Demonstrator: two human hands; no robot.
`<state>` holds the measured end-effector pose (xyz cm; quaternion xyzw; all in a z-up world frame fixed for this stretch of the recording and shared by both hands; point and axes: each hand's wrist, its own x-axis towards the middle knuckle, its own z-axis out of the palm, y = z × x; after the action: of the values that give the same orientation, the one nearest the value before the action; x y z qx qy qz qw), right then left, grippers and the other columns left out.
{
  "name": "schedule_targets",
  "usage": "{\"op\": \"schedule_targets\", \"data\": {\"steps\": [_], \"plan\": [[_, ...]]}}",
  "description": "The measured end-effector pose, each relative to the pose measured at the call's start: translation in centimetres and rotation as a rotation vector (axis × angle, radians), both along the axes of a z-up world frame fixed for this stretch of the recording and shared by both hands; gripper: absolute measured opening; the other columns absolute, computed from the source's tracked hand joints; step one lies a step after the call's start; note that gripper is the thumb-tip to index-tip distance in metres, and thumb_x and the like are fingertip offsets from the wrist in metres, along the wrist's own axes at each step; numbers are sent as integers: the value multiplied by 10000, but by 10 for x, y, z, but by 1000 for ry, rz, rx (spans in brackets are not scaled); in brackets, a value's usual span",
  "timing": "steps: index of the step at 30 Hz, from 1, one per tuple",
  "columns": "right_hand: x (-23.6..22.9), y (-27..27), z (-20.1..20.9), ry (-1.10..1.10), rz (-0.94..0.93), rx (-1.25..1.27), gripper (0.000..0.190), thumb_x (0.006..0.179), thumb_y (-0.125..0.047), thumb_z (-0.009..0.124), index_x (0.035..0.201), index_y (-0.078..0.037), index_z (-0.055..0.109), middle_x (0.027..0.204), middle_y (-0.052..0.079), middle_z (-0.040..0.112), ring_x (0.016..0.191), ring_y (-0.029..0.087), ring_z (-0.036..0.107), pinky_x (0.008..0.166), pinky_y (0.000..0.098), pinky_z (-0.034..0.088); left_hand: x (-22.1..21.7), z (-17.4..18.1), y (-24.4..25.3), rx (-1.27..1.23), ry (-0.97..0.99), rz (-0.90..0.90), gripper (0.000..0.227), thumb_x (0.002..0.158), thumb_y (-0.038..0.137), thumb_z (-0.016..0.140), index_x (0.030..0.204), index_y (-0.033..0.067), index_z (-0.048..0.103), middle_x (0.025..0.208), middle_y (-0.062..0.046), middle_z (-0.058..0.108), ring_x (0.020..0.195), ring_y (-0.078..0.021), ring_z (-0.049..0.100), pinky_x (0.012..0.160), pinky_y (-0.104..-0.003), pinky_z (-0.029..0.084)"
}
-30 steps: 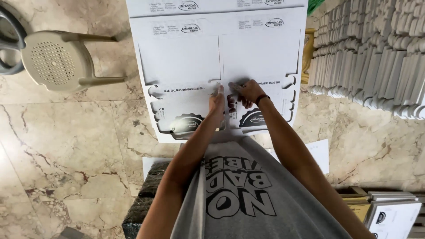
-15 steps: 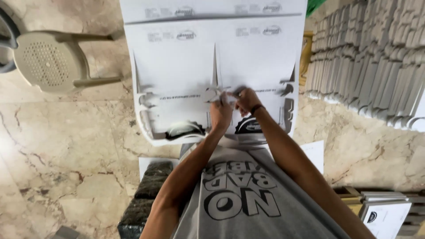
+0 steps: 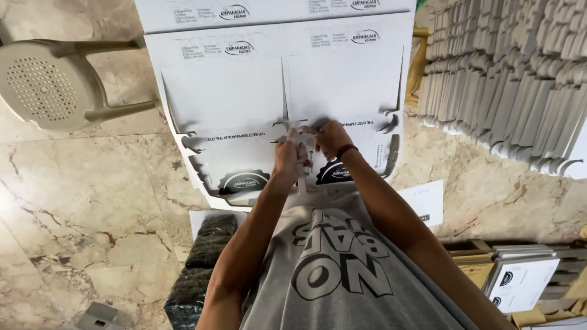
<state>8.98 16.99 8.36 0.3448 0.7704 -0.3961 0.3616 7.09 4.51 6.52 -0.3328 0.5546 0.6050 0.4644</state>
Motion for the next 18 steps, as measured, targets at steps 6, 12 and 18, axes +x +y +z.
{"op": "schedule_targets", "data": {"steps": [6,12,18], "plan": [[-22,9,10,-22,-47,-62,393,861,-269,645,513,-102,721,389,137,585,440,261,693,583,322,603,-7,24,13,-91,160,-45,591,998,229,451,441,45,525,359,-62,338,260,-125,269,293,-381,416],[-29,9,19,6,-15,-72,580,946,-418,627,639,70,690,626,283,680,777,466,727,734,499,575,-26,18,8,14,-259,102,616,860,686,624,651,120,499,465,1,371,429,-125,385,502,-243,297],[1,9,-41,-23,-13,-37,387,926,-256,706,599,-49,727,531,113,688,568,290,725,680,388,596,34,-27,9,-162,260,18,472,1131,364,380,1155,-26,645,487,-13,540,349,-86,478,363,-215,414]]}}
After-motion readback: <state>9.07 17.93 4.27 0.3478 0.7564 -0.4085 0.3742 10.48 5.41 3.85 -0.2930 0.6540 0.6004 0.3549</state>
